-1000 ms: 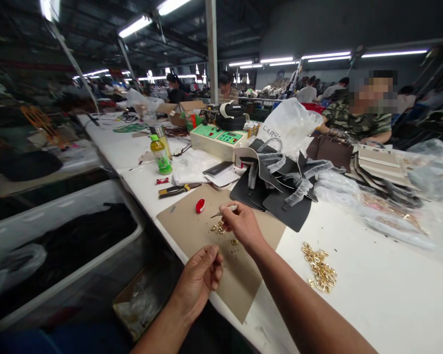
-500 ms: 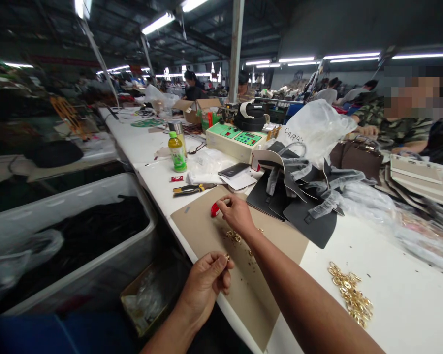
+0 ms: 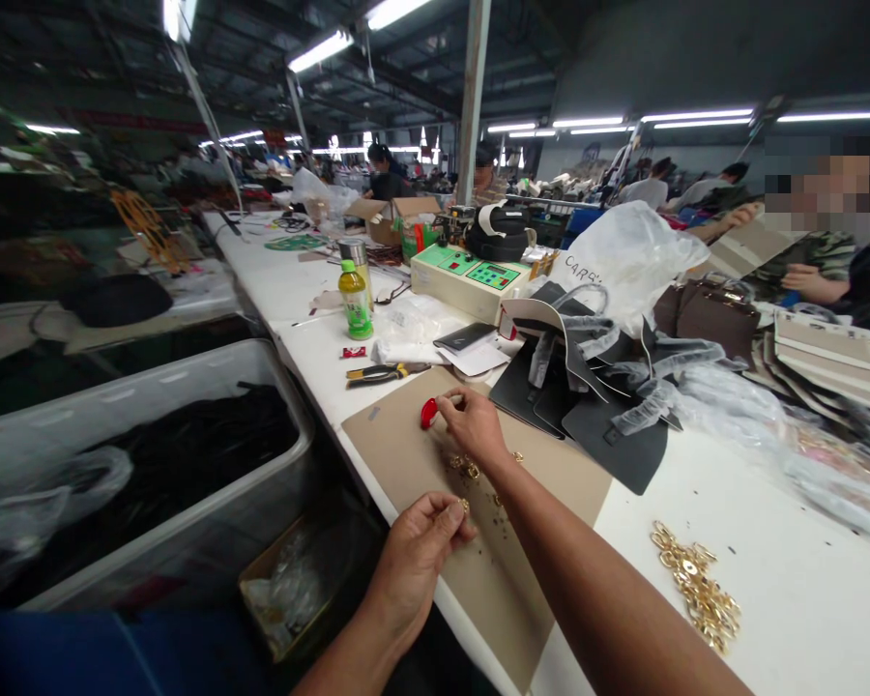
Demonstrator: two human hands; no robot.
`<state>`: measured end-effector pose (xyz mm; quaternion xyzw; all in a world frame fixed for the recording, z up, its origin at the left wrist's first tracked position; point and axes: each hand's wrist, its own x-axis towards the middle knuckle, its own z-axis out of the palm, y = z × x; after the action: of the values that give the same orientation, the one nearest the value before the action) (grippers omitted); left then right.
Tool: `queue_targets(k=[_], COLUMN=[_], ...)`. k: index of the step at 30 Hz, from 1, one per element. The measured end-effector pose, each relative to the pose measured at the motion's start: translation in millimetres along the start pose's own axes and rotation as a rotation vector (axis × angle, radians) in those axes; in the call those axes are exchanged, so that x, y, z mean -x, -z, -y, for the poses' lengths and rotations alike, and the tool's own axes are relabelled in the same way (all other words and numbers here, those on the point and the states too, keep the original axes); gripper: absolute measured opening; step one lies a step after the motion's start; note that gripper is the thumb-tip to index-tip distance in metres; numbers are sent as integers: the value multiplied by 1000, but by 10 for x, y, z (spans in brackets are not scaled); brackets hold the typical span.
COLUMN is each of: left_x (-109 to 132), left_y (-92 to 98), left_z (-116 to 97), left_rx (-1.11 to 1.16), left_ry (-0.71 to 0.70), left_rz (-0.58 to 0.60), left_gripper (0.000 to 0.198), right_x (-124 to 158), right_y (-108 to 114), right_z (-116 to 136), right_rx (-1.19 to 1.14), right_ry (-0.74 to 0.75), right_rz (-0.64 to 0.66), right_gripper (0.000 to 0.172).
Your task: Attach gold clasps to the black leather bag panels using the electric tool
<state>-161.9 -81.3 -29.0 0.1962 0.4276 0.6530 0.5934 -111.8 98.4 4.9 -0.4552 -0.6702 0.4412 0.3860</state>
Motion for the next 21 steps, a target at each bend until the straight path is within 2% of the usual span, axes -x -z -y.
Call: queue_targets(k=[3,6,12,16,21], left_x=[4,1,-5,3,10], left_y=[-33,-58,-64,-69,-132], left_z=[-16,-38,-23,3,4], left_rx=[-2,31,46,-5,-73], left_ry=[0,13,7,-6,-22], left_rz=[-14,-40,-1,35,6], left_gripper=[39,43,40,34,37], right_x=[95,322,1149,1569,1675], right_y=[93,269,692,782,800], right_z=[46,73,18,-21,-16], right_rx=[-133,-264,-636,-586,-521], right_ry=[-38,-85,-198,-146,-114], right_rz=[-46,-87,-103,-125,-116], right_gripper=[40,46,42,32,30])
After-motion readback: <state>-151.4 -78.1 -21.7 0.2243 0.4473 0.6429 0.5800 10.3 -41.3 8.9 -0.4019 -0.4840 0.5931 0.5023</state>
